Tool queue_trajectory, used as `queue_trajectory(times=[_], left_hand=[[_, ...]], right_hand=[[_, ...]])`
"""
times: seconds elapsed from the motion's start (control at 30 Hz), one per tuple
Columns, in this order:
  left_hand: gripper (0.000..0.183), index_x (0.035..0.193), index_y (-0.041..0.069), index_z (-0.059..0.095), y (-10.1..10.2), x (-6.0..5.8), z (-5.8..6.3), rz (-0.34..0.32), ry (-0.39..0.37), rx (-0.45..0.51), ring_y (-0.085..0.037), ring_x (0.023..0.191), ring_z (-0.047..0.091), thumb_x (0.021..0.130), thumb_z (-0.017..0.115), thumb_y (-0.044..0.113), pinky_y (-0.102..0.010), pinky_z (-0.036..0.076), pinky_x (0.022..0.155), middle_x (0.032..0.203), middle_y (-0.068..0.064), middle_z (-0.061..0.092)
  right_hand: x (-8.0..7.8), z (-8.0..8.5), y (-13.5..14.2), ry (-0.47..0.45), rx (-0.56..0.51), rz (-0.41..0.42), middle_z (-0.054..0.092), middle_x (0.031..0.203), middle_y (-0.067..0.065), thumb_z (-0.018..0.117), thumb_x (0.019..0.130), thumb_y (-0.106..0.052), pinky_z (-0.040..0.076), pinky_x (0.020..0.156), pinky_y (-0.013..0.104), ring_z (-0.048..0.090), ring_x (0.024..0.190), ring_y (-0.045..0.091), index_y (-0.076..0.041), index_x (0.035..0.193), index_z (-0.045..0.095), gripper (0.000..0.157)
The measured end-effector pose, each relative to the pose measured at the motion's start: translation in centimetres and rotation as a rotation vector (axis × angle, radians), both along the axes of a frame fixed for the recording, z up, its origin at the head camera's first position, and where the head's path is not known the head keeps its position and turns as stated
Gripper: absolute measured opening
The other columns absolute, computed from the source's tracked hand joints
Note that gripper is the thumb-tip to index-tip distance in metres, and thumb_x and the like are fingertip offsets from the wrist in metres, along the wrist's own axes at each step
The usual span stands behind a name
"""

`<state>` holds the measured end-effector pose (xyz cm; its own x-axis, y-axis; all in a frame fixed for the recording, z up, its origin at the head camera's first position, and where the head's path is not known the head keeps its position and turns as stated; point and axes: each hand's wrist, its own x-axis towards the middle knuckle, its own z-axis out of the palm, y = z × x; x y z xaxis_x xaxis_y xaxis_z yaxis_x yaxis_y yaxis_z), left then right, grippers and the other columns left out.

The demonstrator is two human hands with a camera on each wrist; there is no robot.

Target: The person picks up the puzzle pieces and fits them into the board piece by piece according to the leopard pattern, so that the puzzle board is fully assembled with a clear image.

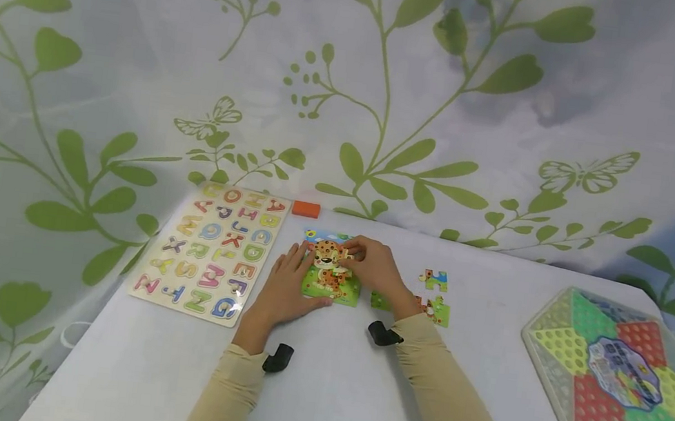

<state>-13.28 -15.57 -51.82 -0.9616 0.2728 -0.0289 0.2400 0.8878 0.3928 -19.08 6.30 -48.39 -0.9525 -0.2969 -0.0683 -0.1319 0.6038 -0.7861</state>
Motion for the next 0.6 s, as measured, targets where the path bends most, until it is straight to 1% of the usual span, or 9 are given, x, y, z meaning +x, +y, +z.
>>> queue_trajectory(times=[0.1,0.27,0.37,0.5,0.57,0.6], left_hand=[[0.108,0.163,0.007,0.024,-0.2,0.0,0.1,-0.016,0.01,-0.008,-0.033,0.161,0.009,0.086,0.067,0.069,-0.055,0.014,0.13,0.173,-0.01,0.013],[0.105,0.161,0.006,0.028,0.0,0.1,0.2,-0.021,0.032,0.008,-0.034,0.16,0.014,0.086,0.07,0.065,-0.056,0.018,0.129,0.172,-0.011,0.018],[0.105,0.162,0.007,0.027,-0.1,0.1,0.2,-0.021,0.029,0.008,-0.033,0.16,0.013,0.086,0.069,0.066,-0.056,0.017,0.129,0.172,-0.011,0.017],[0.106,0.162,0.007,0.026,-0.1,0.1,0.2,-0.015,0.018,0.002,-0.032,0.161,0.011,0.086,0.068,0.068,-0.055,0.015,0.13,0.173,-0.01,0.016],[0.105,0.162,0.007,0.026,-0.1,0.1,0.3,-0.015,0.016,0.013,-0.032,0.161,0.011,0.087,0.068,0.067,-0.056,0.016,0.129,0.172,-0.01,0.016],[0.105,0.162,0.007,0.026,-0.1,0.1,0.3,-0.015,0.017,0.013,-0.032,0.16,0.011,0.087,0.068,0.067,-0.056,0.016,0.129,0.172,-0.01,0.016]], right_hand=[[-0.2,-0.4,-1.8,0.001,0.002,-0.006,0.074,0.118,0.009,0.077,0.093,-0.028,0.06,0.086,0.04,0.071,0.106,0.023,-0.013,0.124,0.071,0.034],[-0.5,-0.6,-3.3,0.016,0.057,-0.044,0.074,0.116,0.01,0.077,0.093,-0.026,0.059,0.09,0.04,0.071,0.106,0.024,-0.01,0.124,0.071,0.035],[-0.5,-0.2,-4.0,0.012,0.097,-0.053,0.074,0.115,0.011,0.076,0.093,-0.025,0.059,0.09,0.04,0.07,0.106,0.025,-0.007,0.124,0.072,0.036],[-0.3,0.5,-4.6,-0.011,0.142,-0.056,0.074,0.119,0.012,0.075,0.094,-0.023,0.059,0.093,0.04,0.069,0.11,0.026,-0.005,0.126,0.071,0.037],[-0.2,0.8,-4.9,-0.021,0.162,-0.068,0.074,0.12,0.012,0.074,0.095,-0.023,0.058,0.095,0.041,0.069,0.112,0.026,-0.005,0.127,0.071,0.037],[-0.2,0.9,-5.0,-0.019,0.177,-0.072,0.074,0.119,0.012,0.074,0.095,-0.023,0.056,0.099,0.042,0.069,0.112,0.026,-0.005,0.127,0.071,0.037]])
